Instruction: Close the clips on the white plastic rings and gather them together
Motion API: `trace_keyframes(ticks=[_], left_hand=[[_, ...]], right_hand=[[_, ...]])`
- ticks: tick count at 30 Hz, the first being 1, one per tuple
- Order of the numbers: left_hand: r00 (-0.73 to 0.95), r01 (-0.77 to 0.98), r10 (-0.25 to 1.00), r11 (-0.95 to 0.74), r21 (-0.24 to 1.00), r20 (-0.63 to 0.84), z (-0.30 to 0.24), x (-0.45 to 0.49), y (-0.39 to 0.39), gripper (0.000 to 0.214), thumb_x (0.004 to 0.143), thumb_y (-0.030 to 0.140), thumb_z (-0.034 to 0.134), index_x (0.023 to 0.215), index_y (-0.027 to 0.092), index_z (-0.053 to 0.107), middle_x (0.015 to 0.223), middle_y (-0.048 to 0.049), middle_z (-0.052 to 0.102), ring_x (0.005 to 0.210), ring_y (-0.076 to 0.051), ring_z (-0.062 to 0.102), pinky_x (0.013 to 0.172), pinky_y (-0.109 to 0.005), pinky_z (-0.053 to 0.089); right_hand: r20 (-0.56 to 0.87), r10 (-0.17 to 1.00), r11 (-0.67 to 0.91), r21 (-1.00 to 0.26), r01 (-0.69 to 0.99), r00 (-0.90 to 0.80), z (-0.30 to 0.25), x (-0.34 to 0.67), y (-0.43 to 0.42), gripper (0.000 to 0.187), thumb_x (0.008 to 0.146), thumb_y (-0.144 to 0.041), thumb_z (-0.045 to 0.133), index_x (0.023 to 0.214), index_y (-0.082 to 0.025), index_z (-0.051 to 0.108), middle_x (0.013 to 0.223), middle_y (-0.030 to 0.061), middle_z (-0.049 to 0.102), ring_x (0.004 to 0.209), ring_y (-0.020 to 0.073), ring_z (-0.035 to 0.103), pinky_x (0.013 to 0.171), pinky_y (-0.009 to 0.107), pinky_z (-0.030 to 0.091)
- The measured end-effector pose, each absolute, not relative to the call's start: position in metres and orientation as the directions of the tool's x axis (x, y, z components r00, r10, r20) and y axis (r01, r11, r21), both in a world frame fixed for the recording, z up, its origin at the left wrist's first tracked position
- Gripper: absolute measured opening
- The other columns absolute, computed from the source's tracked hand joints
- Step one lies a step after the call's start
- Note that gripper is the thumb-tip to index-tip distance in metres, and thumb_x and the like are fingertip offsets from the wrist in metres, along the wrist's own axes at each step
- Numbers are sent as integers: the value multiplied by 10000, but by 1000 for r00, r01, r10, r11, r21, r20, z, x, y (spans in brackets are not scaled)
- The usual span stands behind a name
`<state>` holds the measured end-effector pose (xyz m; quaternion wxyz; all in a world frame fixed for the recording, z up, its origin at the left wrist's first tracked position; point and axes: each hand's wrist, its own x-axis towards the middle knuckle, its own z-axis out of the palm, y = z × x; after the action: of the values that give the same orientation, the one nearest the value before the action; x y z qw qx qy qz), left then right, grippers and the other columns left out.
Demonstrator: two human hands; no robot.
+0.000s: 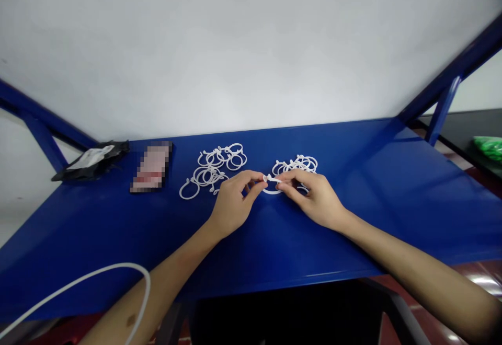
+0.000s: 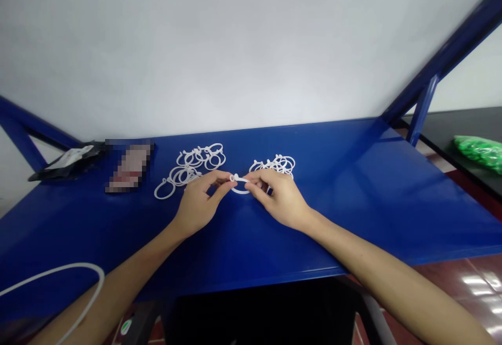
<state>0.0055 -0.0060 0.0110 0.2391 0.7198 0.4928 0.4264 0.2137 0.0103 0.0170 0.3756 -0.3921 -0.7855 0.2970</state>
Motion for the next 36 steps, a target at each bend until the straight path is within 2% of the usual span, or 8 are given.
trace_keyframes(ticks=[6,13,18,22,25,30,33,36], left_hand=[[177,479,939,-344,808,295,10,8,-10,86,906,297,636,883,239,696,819,12,713,696,-143,611,661,-273,449],[185,515,896,-438,737,403,7,12,-16,111,904,191,617,815,219,678,764,8,697,665,-142,608,651,-271,461],[251,556,821,-556,618,512,0,13,-14,131,923,135,571,852,207,654,788,4,690,737,-143,625,692,-267,485],[362,640,756,-627,443,546,-3,3,1,94,957,258,572,955,197,644,870,-17,691,836,-170,628,792,-315,510],[340,827,789,-510,236,512,-5,-13,16,207,937,355,609,1042,182,658,946,-60,688,943,-242,608,884,-408,487],[185,978,881,-208,7,436,-12,-39,34,171,907,312,633,961,164,699,946,-112,642,969,-318,547,817,-439,449],[223,972,864,-235,-29,452,-13,-42,36,118,915,267,613,875,190,693,895,-92,632,931,-296,539,773,-405,412],[291,947,785,-319,-46,546,-6,-34,29,114,921,232,602,843,189,671,834,-68,633,868,-260,538,755,-381,390]], right_hand=[[385,799,558,-761,331,-462,17,214,9,173,963,-345,582,931,-212,688,846,14,719,742,136,656,682,266,504],[388,761,595,-738,318,-521,15,214,5,173,975,-302,566,894,-197,677,819,16,695,738,131,638,690,264,494],[415,725,650,-675,349,-549,13,212,4,158,976,-263,563,887,-187,671,829,25,696,773,142,640,730,274,500],[473,722,685,-593,423,-506,11,212,14,151,979,-275,562,935,-196,683,870,32,716,821,164,650,775,301,508],[522,704,708,-463,533,-482,8,218,26,184,982,-299,557,980,-197,711,908,48,724,848,187,641,794,336,512],[553,720,630,-270,728,-419,1,237,46,248,972,-342,562,1010,-193,756,932,82,701,840,223,571,721,362,513],[571,719,583,-184,791,-398,0,241,50,299,961,-380,567,1091,-181,749,984,113,687,881,263,527,710,397,511],[589,712,588,-202,783,-383,4,238,46,323,969,-382,553,1141,-173,729,1010,122,681,910,273,522,762,422,512]])
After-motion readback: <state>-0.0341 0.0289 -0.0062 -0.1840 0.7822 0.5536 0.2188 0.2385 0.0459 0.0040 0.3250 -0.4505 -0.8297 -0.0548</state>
